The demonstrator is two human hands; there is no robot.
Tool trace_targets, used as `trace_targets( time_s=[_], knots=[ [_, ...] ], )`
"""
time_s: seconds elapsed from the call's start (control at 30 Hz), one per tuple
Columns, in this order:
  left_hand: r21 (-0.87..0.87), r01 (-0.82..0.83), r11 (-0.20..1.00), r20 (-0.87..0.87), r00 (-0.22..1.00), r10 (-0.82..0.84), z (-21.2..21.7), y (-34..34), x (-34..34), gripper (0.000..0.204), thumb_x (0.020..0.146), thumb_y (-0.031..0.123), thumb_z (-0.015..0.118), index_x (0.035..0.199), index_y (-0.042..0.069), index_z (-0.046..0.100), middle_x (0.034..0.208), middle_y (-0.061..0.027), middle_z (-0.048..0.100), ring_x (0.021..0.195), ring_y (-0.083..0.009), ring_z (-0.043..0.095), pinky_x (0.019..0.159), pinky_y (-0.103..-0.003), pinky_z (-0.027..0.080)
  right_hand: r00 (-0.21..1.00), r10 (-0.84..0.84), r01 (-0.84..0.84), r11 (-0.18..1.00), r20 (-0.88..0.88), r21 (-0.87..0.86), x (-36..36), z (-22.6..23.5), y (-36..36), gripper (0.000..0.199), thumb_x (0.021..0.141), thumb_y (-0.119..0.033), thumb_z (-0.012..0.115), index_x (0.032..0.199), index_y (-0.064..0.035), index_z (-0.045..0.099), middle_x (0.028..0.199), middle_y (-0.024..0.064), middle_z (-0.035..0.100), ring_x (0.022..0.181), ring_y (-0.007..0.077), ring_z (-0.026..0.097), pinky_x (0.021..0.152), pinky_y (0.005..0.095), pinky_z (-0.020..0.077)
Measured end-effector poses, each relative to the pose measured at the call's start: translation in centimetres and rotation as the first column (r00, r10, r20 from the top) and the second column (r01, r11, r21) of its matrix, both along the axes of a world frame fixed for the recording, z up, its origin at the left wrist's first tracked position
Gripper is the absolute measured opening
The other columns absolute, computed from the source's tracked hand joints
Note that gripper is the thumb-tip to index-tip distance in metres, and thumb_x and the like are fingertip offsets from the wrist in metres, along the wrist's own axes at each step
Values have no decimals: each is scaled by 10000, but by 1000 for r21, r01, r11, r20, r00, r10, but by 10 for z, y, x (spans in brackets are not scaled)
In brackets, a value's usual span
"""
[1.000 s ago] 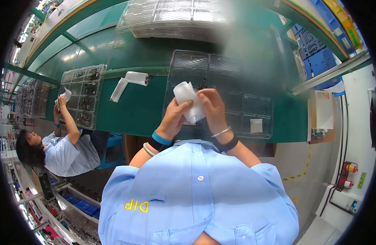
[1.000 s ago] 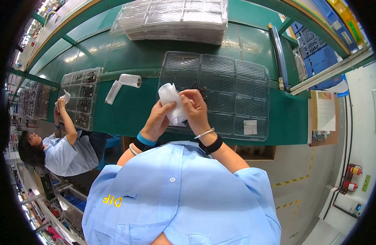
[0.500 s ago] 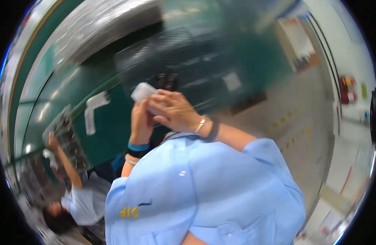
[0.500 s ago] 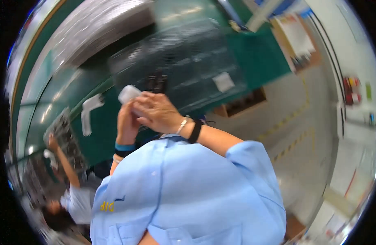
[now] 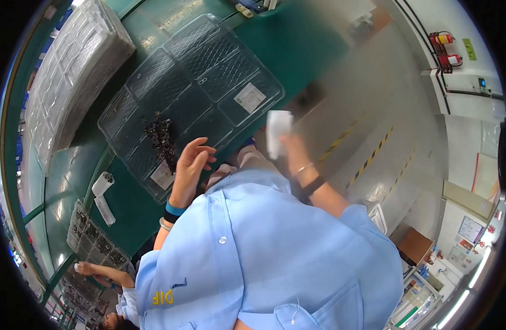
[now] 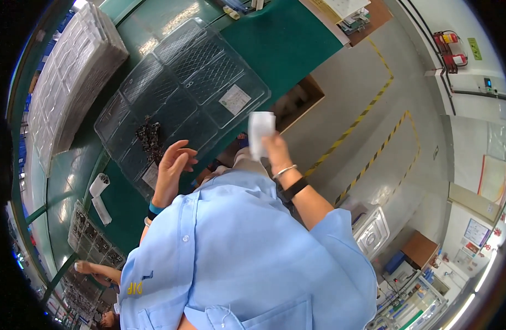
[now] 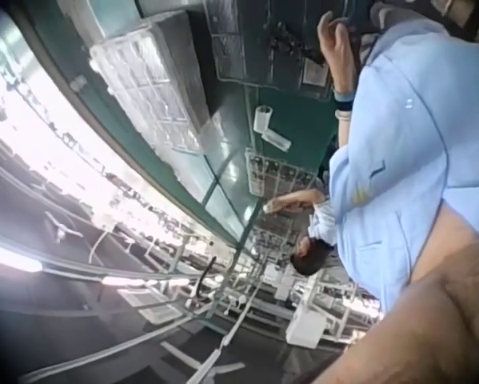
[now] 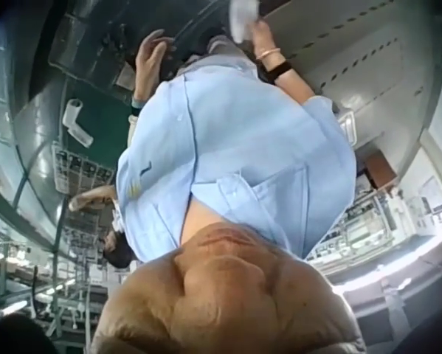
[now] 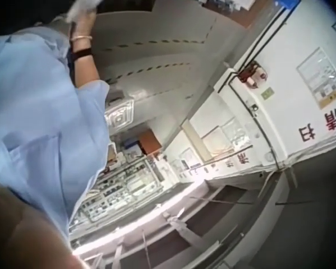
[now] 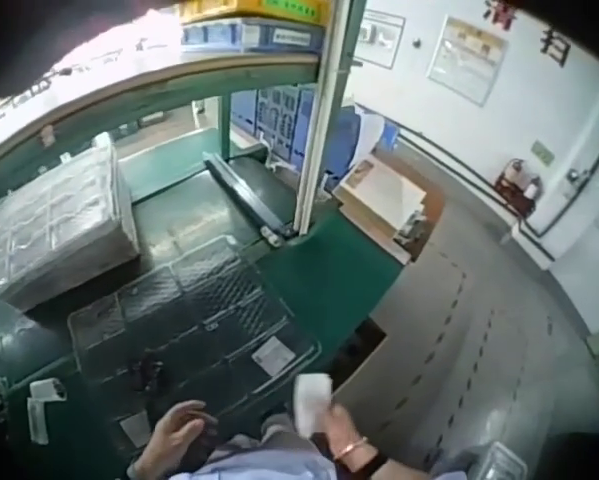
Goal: The person removes a plastic tray from a stack, places circuit boards into the tray compartments, and wraps them in foam sheets. They then place the wrapped boards into a cardboard box, insert a cardboard divider, and repeat the process of wrapping and packing more boards.
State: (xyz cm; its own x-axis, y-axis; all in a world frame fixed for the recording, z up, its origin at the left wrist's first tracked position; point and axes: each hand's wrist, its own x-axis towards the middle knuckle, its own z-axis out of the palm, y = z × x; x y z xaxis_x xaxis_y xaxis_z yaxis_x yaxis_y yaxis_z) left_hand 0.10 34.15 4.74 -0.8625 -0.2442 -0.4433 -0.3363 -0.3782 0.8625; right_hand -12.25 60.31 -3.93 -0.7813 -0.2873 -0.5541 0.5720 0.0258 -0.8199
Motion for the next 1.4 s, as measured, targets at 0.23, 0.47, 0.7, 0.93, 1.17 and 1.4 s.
trace_targets(
  time_s=[0.23,0.47,0.7,0.93,1.17,1.4],
  knots=[
    [-107,-221,969,161,958,236,-6,-3,15,268,941,132,515,1195,51,538,1001,-56,631,860,-121,595,696,-239,476,979,-188,146,920,81,364,-105,-100,94,433,862,-388,550,1158,-74,560,1003,90,607,827,193,611,571,341,516],
    [-320,-416,851,221,841,494,-21,-1,50,280,945,166,521,1203,61,541,985,-39,636,848,-119,601,689,-243,474,931,140,-25,946,-337,325,-185,-15,8,255,948,-169,464,1157,-77,576,978,32,625,803,118,621,610,234,491],
    [-725,-371,581,110,770,629,-62,-28,68,246,902,139,551,1116,23,592,969,-67,644,818,-151,615,716,-269,489,284,593,-692,671,-754,267,-120,36,-188,168,896,-108,560,1045,-98,636,902,64,643,791,182,632,685,279,508],
    [-908,-184,376,112,759,641,-89,-87,49,262,839,179,614,1052,26,630,968,-135,649,849,-237,635,767,-318,502,-427,600,-563,408,-676,718,-28,9,-286,174,813,-124,600,975,-152,656,949,67,582,923,254,579,750,372,480],
    [-915,-56,399,196,804,562,-112,-110,26,305,813,222,653,1032,12,631,950,-152,649,875,-275,635,766,-336,504,-619,689,-271,264,-378,926,-23,6,-308,139,811,-145,568,932,-140,636,1063,60,542,1004,234,530,824,377,426],
    [-642,-242,728,271,817,510,-129,-135,43,333,805,232,676,1036,1,614,914,-139,661,847,-244,636,746,-329,492,-694,650,-236,201,-310,951,-37,23,-279,155,784,-189,607,924,-122,613,943,54,571,944,227,549,818,370,413]
  ],
)
